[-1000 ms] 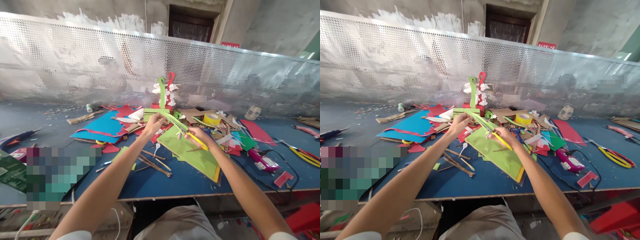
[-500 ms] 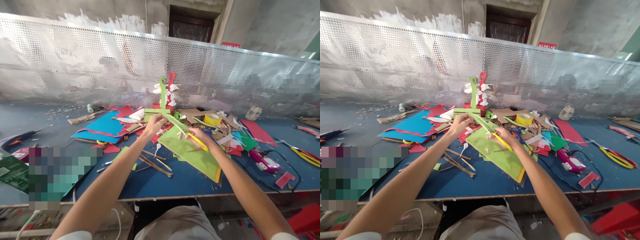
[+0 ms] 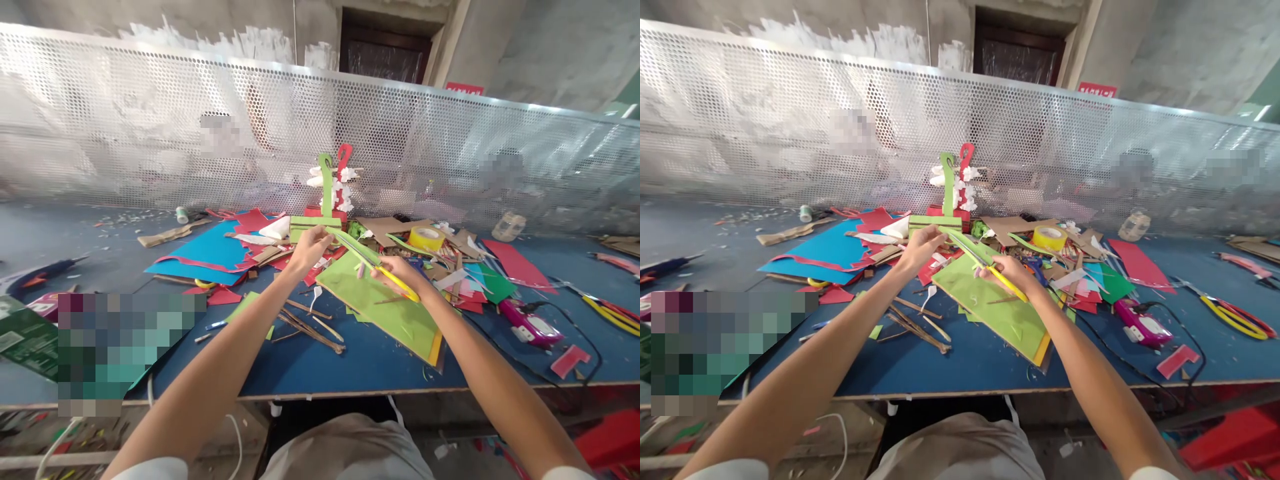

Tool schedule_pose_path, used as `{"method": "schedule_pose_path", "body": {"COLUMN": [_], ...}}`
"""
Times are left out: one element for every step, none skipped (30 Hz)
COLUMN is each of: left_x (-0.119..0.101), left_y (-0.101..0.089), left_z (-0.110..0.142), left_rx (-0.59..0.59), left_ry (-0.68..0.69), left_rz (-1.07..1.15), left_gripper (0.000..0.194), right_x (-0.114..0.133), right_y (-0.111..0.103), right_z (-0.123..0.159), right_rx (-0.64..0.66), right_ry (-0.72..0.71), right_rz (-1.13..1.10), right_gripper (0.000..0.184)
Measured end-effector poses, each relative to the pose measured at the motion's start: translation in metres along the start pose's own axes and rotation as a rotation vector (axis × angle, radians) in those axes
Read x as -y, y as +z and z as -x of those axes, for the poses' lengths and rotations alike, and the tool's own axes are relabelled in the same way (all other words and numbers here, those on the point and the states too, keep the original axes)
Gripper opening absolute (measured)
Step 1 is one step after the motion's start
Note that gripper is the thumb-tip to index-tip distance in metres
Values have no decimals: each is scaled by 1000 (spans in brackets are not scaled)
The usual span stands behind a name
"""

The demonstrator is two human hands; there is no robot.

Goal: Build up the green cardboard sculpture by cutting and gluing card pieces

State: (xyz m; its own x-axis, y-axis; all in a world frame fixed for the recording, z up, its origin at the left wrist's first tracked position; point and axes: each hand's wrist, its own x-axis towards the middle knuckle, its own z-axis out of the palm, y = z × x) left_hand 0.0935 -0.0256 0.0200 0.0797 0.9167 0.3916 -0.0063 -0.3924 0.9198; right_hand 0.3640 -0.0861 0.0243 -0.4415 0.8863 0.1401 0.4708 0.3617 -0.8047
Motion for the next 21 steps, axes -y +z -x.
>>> {"method": "schedule_pose_path", "body": {"left_x": [2,4,5,6,7,7,7,6,5,4,3,3,2,1,1,1,0,0,0,0,0], "left_y": [0,-1,-1,-1,-2,-2,-2,-2,-1,-1,-1,-1,-1,0,0,0,0,1,1,1,1], "left_z": [-1,-1,-2,-3,-3,-3,-4,-4,-3,-3,-3,-3,-2,-2,-2,-2,-2,-2,-2,-2,-2], "left_rx": [-1,2,7,14,19,24,26,29,31,32,33,35,34,32,29,28,26,26,25,25,24], "left_ry": [8,10,9,5,3,2,5,8,12,15,17,19,19,18,15,12,9,6,4,2,-1], "left_rz": [-6,-6,-1,9,17,19,14,2,-14,-29,-40,-45,-46,-44,-38,-32,-28,-25,-23,-21,-21], "left_gripper": [26,27,28,29,30,31,32,32,32,33,33,33,33,33,33,33,33,32,32,31,31], "right_x": [0,0,0,0,0,0,0,0,1,1,2,2,3,3,3,4,4,4,4,4,4], "right_y": [0,0,0,0,1,1,1,2,2,2,2,2,2,3,3,3,3,3,3,3,2], "right_z": [0,0,0,0,0,0,0,0,0,0,0,0,0,1,1,1,1,2,2,2,2], "right_rx": [1,0,-1,-4,-7,-9,-9,-8,-8,-11,-13,-16,-20,-26,-31,-38,-45,-52,-57,-58,-55], "right_ry": [-6,-10,-13,-14,-14,-14,-15,-19,-24,-30,-34,-36,-35,-29,-21,-13,-5,1,6,8,8], "right_rz": [8,16,20,22,24,26,28,31,37,45,52,58,64,69,74,79,83,86,87,88,87], "right_gripper": [57,59,60,62,63,64,64,65,66,66,66,65,64,63,62,61,62,62,62,62,62]}}
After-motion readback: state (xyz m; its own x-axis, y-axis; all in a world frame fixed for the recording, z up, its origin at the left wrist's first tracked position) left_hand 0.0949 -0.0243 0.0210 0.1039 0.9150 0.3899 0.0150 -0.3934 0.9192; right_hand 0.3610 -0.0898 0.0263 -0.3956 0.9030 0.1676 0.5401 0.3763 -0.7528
